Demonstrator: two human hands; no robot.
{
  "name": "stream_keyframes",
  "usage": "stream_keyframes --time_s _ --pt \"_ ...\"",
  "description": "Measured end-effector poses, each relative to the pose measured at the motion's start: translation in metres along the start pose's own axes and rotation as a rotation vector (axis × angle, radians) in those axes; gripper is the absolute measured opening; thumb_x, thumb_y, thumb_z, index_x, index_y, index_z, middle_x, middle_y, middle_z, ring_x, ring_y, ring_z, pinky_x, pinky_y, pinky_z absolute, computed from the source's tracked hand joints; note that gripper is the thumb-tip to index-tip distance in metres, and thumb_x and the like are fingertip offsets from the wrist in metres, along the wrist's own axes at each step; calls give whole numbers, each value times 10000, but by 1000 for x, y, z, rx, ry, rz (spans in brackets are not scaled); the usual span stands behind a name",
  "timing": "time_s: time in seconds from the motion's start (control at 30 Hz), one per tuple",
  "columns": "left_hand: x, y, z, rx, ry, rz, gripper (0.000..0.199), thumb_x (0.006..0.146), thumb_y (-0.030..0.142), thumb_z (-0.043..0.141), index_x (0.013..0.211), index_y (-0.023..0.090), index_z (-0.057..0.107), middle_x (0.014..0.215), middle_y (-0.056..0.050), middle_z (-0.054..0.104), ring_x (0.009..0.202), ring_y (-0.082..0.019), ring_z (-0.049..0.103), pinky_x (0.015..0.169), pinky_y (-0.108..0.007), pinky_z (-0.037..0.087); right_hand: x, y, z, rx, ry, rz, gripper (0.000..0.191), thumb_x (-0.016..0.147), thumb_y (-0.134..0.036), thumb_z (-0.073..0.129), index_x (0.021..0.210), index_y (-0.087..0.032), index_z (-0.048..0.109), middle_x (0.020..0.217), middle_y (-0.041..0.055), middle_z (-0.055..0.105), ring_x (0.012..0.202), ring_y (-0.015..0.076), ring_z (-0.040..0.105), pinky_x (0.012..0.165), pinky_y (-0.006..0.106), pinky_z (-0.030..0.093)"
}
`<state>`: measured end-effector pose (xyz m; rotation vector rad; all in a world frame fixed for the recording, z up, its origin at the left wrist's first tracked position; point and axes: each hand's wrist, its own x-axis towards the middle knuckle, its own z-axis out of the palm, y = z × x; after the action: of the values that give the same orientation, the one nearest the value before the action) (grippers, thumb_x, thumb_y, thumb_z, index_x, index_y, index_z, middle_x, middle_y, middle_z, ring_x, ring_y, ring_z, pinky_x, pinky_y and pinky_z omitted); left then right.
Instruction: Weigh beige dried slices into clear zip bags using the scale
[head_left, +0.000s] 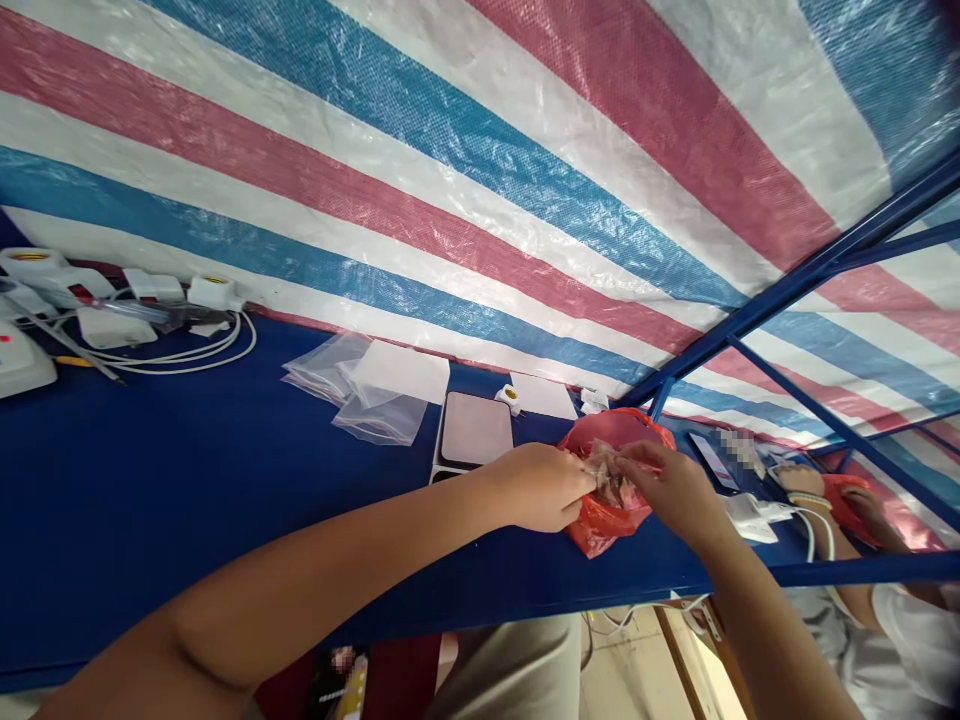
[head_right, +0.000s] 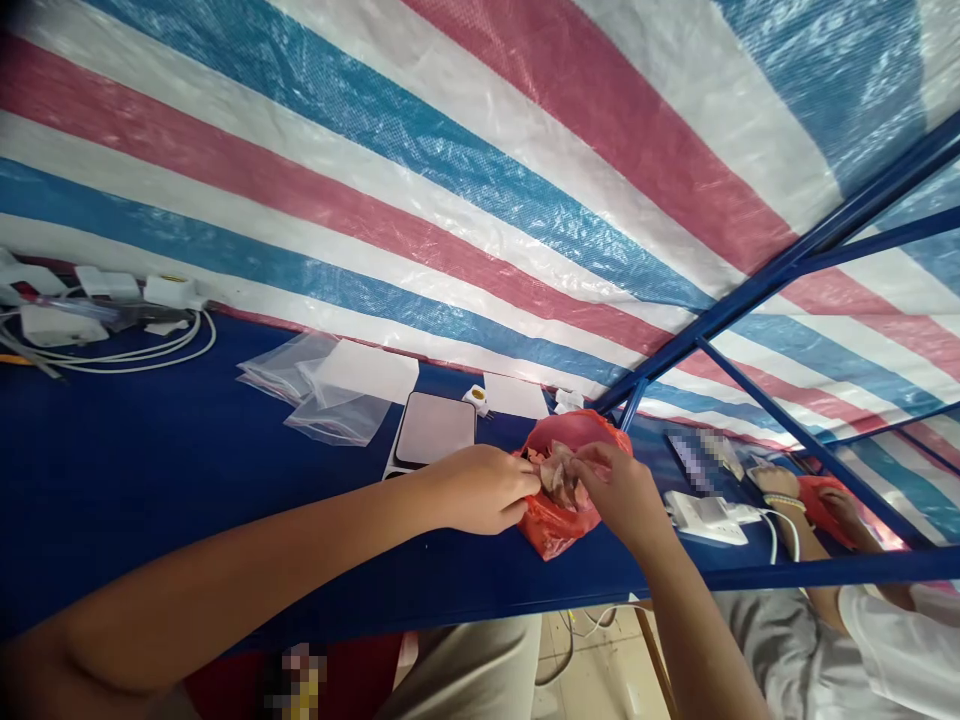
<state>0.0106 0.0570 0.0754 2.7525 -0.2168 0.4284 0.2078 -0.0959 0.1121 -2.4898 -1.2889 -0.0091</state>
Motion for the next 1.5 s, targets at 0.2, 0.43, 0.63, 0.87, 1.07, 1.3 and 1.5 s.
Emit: stream_keyframes --time_s 0.2,0.43,0.63,0.87,1.07,1.3,1.5 --pt "0 0 -1 22 -5 9 228 942 226 504 1076 153 674 1065 -85 770 882 -227 734 605 -350 458 -1 4 -3 12 -23 7 352 879 -569 619 959 -294 824 1042 43 827 937 306 768 843 415 555" --pt "0 0 1 27 -16 -5 276 951 238 486 1111 147 692 1120 -103 770 897 -241 738 637 -351 497 -4 -9 1 -10 -37 -32 326 879 -547 610 949 -311 824 965 42 827 904 311 779 787 407 560" --pt "0 -2 4 -8 54 3 247 932 230 542 1101 161 708 1028 -108 770 848 -233 732 657 -329 519 -5 -9 1 -36 28 -54 326 881 -549 584 926 -286 771 982 65 819 888 304 772 744 391 545" --pt "-1 -2 1 0 75 18 209 931 215 543 1026 162 722 1013 -100 767 884 -219 729 671 -311 521 -2 -9 -14 -67 104 -46 276 905 -477 534 900 -256 699 876 78 786 772 266 733 695 352 511" --pt "0 -2 0 14 36 13 225 929 215 521 1015 162 722 1031 -96 767 897 -220 729 651 -314 516 -6 -9 -10 -61 118 -49 264 909 -490 521 931 -260 650 867 78 775 760 271 726 686 355 503" --pt "-1 -2 1 -6 67 -3 194 917 218 561 1007 182 729 987 -84 766 839 -202 719 689 -299 530 -17 -2 -6 -125 68 -188 244 885 -340 457 900 -266 689 1027 84 791 930 285 750 796 379 535" --pt "-1 -2 0 19 26 -16 250 944 252 520 1056 164 726 1030 -103 771 854 -231 728 661 -327 518 -30 -11 -8 -119 -132 -278 225 882 -380 577 966 -263 750 1147 73 783 1055 285 739 918 392 554"
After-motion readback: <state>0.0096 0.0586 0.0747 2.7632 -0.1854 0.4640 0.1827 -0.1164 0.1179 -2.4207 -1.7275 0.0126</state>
